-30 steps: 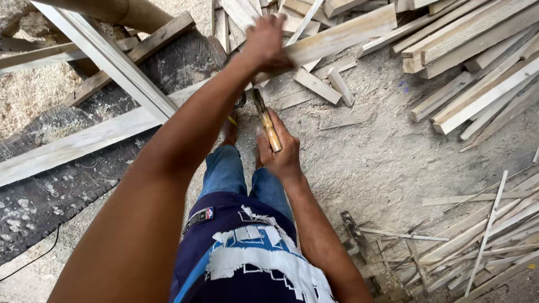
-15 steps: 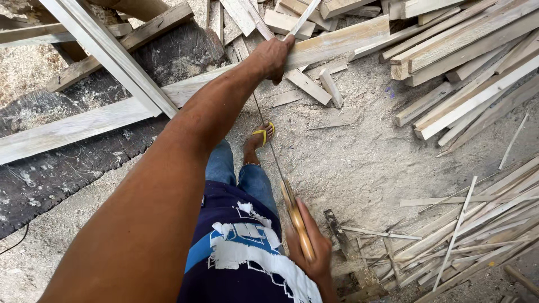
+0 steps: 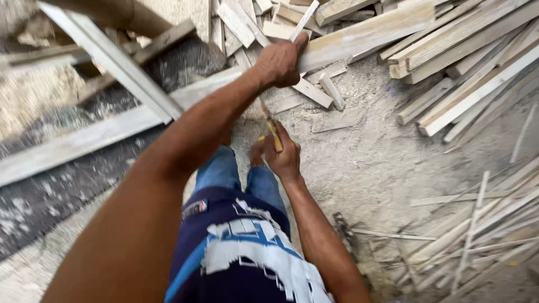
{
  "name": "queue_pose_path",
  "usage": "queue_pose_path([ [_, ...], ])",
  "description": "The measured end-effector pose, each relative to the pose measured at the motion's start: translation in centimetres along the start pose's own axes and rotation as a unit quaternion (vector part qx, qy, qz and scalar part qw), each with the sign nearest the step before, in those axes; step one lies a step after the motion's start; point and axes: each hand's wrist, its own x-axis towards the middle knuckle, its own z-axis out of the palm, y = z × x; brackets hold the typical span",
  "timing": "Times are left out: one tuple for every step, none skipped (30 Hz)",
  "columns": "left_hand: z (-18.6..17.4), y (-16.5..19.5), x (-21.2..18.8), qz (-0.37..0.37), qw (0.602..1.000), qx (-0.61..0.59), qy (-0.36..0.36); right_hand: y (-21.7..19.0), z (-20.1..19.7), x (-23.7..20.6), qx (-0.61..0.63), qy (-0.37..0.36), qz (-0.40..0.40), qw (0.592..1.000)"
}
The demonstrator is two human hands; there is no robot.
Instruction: The person measures and marks thin wood strips with an L-square and pencil, saws a strip to length with a handsaw, and carries strips to a wooden frame structure. They measure the frame with a tape measure, take nails from a nail box, and position a nail on the frame with a hammer in hand.
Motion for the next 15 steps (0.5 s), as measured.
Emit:
queue_pose_path([
  [-1.1, 0.3, -1.1, 0.002, 1.000, -0.007, 0.017, -0.2, -1.3, -1.5, 0.009, 0.019, -0.014, 1.000],
  [-2.6, -0.1, -2.4, 0.002, 0.999, -0.002, 0.038, -0.5, -2.1, -2.6, 0.029, 0.041, -0.034, 0.998],
  [-3.7, -0.4, -4.3, -0.005, 0.998, -0.034, 0.051, -0.7, -3.1, -3.4, 0.015, 0.050, -0.076, 0.996],
  [-4.5, -0.4, -6.3, -0.006, 0.995, -0.071, 0.069, -0.8, -4.3, -4.1, -0.005, 0.062, -0.119, 0.991],
  [-5.3, -0.6, -8.5, 0.001, 0.992, -0.087, 0.094, -0.8, -5.2, -4.6, -0.029, 0.066, -0.153, 0.986],
  [-6.0, -1.2, -11.1, 0.004, 0.988, -0.101, 0.118, -0.8, -6.0, -4.8, -0.050, 0.068, -0.185, 0.979],
  [-6.7, -1.8, -13.7, -0.003, 0.985, -0.104, 0.137, -0.7, -6.6, -5.1, -0.052, 0.057, -0.210, 0.975],
  [-7.2, -2.3, -16.4, -0.011, 0.982, -0.109, 0.156, -0.6, -7.3, -5.3, -0.056, 0.044, -0.235, 0.969],
  [-7.6, -2.7, -19.1, -0.030, 0.979, -0.109, 0.171, -0.4, -7.9, -5.6, -0.061, 0.033, -0.262, 0.963],
  [-7.9, -3.1, -22.0, -0.049, 0.975, -0.107, 0.189, -0.3, -8.5, -6.0, -0.061, 0.021, -0.304, 0.951],
  [-8.3, -3.6, -24.6, -0.071, 0.970, -0.103, 0.209, -0.2, -9.1, -6.4, -0.058, 0.009, -0.348, 0.936],
  [-8.6, -4.1, -27.5, -0.113, 0.965, -0.109, 0.212, -0.2, -9.4, -6.8, -0.054, -0.006, -0.390, 0.919],
  [-8.5, -4.1, -30.3, -0.157, 0.956, -0.125, 0.215, -0.3, -9.7, -7.1, -0.052, -0.037, -0.411, 0.909],
  [-8.2, -4.0, -33.0, -0.202, 0.945, -0.142, 0.217, -0.5, -9.7, -7.2, -0.050, -0.069, -0.432, 0.898],
  [-7.9, -3.8, -35.7, -0.223, 0.930, -0.149, 0.252, -0.9, -9.5, -7.3, -0.046, -0.101, -0.447, 0.888],
])
